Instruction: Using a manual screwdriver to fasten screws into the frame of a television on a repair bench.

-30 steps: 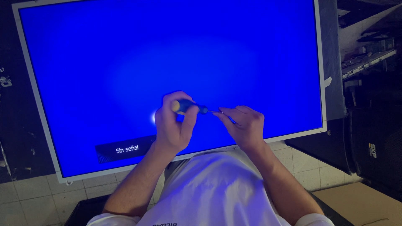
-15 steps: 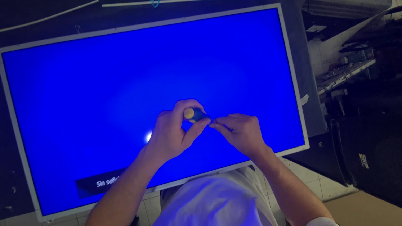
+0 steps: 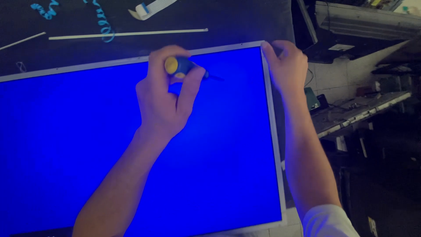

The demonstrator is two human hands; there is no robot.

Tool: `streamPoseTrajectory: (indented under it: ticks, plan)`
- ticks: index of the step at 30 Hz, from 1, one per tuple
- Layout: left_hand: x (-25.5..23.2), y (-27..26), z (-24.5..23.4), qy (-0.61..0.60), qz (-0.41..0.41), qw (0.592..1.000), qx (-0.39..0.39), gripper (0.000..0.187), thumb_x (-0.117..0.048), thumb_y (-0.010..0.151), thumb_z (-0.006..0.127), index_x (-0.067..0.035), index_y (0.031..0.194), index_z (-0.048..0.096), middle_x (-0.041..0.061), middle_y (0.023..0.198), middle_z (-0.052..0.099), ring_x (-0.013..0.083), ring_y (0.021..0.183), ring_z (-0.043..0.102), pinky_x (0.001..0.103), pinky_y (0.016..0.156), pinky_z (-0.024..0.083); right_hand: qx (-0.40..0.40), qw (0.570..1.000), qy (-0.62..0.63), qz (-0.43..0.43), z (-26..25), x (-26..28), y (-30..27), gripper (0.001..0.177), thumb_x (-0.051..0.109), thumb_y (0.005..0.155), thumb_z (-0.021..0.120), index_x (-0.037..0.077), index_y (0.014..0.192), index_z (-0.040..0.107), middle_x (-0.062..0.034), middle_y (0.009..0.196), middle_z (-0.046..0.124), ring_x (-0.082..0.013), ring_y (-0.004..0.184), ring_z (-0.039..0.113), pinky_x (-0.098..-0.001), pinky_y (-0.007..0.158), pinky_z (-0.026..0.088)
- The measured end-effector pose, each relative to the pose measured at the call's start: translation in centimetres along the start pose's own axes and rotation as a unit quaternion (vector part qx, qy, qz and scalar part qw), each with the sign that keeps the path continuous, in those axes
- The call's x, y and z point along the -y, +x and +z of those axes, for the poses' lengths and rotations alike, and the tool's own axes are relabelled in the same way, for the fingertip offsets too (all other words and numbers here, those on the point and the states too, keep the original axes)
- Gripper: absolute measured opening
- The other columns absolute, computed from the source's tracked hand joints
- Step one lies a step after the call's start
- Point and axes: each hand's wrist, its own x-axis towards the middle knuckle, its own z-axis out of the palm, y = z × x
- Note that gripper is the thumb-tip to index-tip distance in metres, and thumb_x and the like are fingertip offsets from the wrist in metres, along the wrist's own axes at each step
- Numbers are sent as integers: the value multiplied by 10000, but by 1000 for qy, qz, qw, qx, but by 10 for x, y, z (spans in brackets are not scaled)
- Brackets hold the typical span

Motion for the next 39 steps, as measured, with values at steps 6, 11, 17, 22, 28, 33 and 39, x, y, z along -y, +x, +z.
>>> streamPoseTrajectory:
  ticks: [6, 11, 17, 22, 28, 33, 39]
  plan:
    - [36, 56, 75, 2, 26, 999, -21, 268, -291, 1140, 690, -124, 1315, 576, 40, 1324, 681, 203, 1063, 757, 316, 926, 682, 204, 959, 49, 193, 18, 4, 67, 442, 639, 940, 853, 201, 957, 797, 34, 877, 769, -161, 883, 724, -381, 793, 543]
    - [56, 81, 113, 58, 7, 998, 7, 324, -438, 1135, 634, -175, 1313, 569, -17, 1249, 681, 188, 886, 823, 338, 808, 566, 218, 949, 51, 222, 21, 2, 69, 407, 604, 902, 880, 207, 884, 791, 24, 861, 776, -189, 849, 730, -404, 752, 536]
    - [70, 87, 132, 97, 23, 995, 25, 332, -412, 1129, 662, -137, 1297, 582, 26, 1223, 712, 194, 871, 815, 336, 710, 566, 207, 960, 21, 188, 32, -11, 66, 477, 683, 889, 855, 215, 978, 833, 14, 831, 739, -241, 843, 723, -447, 747, 523]
    - [74, 88, 137, 96, 24, 995, 30, 352, -408, 1126, 668, -112, 1303, 594, 44, 1247, 699, 205, 805, 729, 347, 715, 544, 218, 956, 29, 193, 33, -14, 70, 480, 677, 874, 877, 212, 988, 846, 22, 783, 716, -219, 781, 703, -431, 714, 514]
    - [73, 92, 140, 107, 61, 992, 33, 343, -370, 1133, 685, -85, 1298, 589, 62, 1129, 726, 189, 696, 695, 312, 637, 529, 225, 955, 28, 192, 29, -9, 72, 490, 671, 889, 876, 197, 1006, 843, 15, 797, 727, -224, 796, 709, -433, 739, 522]
    - [70, 93, 141, 104, 63, 992, 40, 337, -363, 1131, 691, -90, 1296, 580, 66, 1092, 731, 188, 713, 727, 296, 628, 547, 222, 956, 30, 191, 31, -12, 71, 466, 658, 893, 891, 206, 991, 846, 21, 779, 719, -216, 780, 698, -437, 727, 512]
    - [68, 93, 143, 106, 74, 991, 42, 343, -363, 1135, 689, -87, 1305, 577, 77, 1152, 712, 190, 696, 702, 304, 623, 531, 221, 955, 29, 197, 31, -12, 71, 470, 664, 887, 901, 209, 988, 837, 23, 770, 700, -218, 788, 693, -440, 729, 511]
